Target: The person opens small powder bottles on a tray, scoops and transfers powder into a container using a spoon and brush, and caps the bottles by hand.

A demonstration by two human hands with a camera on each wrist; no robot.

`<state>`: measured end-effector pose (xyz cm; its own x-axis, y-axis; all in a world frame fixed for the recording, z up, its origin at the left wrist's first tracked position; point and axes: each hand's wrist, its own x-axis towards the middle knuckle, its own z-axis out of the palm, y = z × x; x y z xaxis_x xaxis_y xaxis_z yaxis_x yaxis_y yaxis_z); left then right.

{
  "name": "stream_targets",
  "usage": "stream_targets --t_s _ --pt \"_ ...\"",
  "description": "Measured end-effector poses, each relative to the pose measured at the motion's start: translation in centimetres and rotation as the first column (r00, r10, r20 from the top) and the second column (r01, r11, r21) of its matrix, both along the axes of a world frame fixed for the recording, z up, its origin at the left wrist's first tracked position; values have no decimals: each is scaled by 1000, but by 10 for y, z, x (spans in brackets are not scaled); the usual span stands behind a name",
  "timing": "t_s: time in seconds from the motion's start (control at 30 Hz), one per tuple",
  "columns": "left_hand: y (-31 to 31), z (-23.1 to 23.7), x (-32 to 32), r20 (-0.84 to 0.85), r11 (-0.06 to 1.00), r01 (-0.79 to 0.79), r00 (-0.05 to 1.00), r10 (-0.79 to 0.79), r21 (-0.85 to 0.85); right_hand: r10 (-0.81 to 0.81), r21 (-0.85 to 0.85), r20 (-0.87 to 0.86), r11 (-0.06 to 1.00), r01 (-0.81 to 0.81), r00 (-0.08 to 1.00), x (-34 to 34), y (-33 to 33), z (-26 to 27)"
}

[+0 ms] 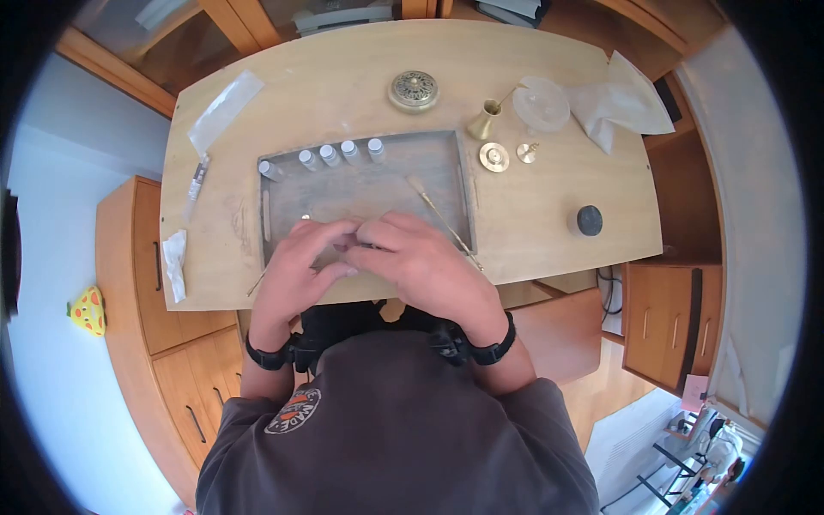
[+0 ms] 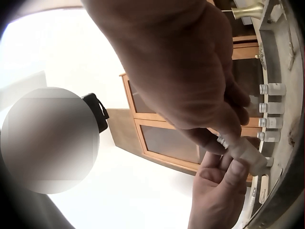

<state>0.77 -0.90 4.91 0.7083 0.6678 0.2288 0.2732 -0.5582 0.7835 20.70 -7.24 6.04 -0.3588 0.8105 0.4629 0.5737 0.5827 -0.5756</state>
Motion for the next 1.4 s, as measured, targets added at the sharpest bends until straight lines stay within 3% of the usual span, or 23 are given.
stream_targets --t_s 0.13,0.3,0.43,0.5,0.53,0.6,0.63,0.7,0.83,0.9,0.93,1.0,1.03,1.1,1.2,1.33,1.4 --pt "0 3 -1 10 998 31 999 -31 -49 41 -39 15 998 -41 999 6 -5 6" --pt "12 -3 -5 36 939 267 964 -265 -215 119 -73 -76 990 -124 990 12 -8 6" --pt "9 -3 -7 67 945 187 982 -175 -268 -4 -58 -90 998 -1 996 17 -12 5" --pt "11 -3 -7 72 996 18 997 -12 -86 -299 -75 -129 954 291 946 25 -13 9" --pt "13 -6 -9 73 996 11 997 -5 -88 -292 -77 -127 956 285 948 32 -14 8" --pt "18 -15 -13 33 972 -234 972 234 -26 -513 -85 -236 857 508 825 51 -15 -4" --pt "20 -17 -14 33 971 -239 970 240 -28 -509 -87 -234 859 504 828 62 -16 -12" --pt "25 -20 -14 63 905 -426 903 424 13 -661 -183 -322 746 640 678 83 -16 -31" --pt "32 -27 -11 25 867 -492 870 492 73 -724 -255 -323 687 681 609 104 -19 -59" --pt "32 -35 -8 -77 850 -507 851 520 143 -817 -245 -134 575 780 561 109 -26 -71" --pt "32 -38 -7 -75 848 -511 849 524 140 -815 -244 -130 579 778 565 111 -29 -78" --pt "36 -43 -5 -97 830 -478 847 522 288 -871 -405 -107 478 779 479 114 -34 -89" --pt "36 -45 -4 -101 834 -475 849 518 282 -874 -408 -101 472 781 476 114 -35 -89" --pt "36 -47 -2 -81 829 -504 841 535 244 -819 -212 -37 566 797 572 115 -39 -88" --pt "39 -48 -2 -103 830 -505 836 538 238 -793 -111 63 598 794 606 118 -41 -89" --pt "37 -49 -3 -89 845 -498 849 521 195 -826 -68 44 559 826 562 110 -42 -79" --pt "34 -44 -7 -100 815 -506 829 550 282 -816 -72 44 573 816 577 107 -44 -69"
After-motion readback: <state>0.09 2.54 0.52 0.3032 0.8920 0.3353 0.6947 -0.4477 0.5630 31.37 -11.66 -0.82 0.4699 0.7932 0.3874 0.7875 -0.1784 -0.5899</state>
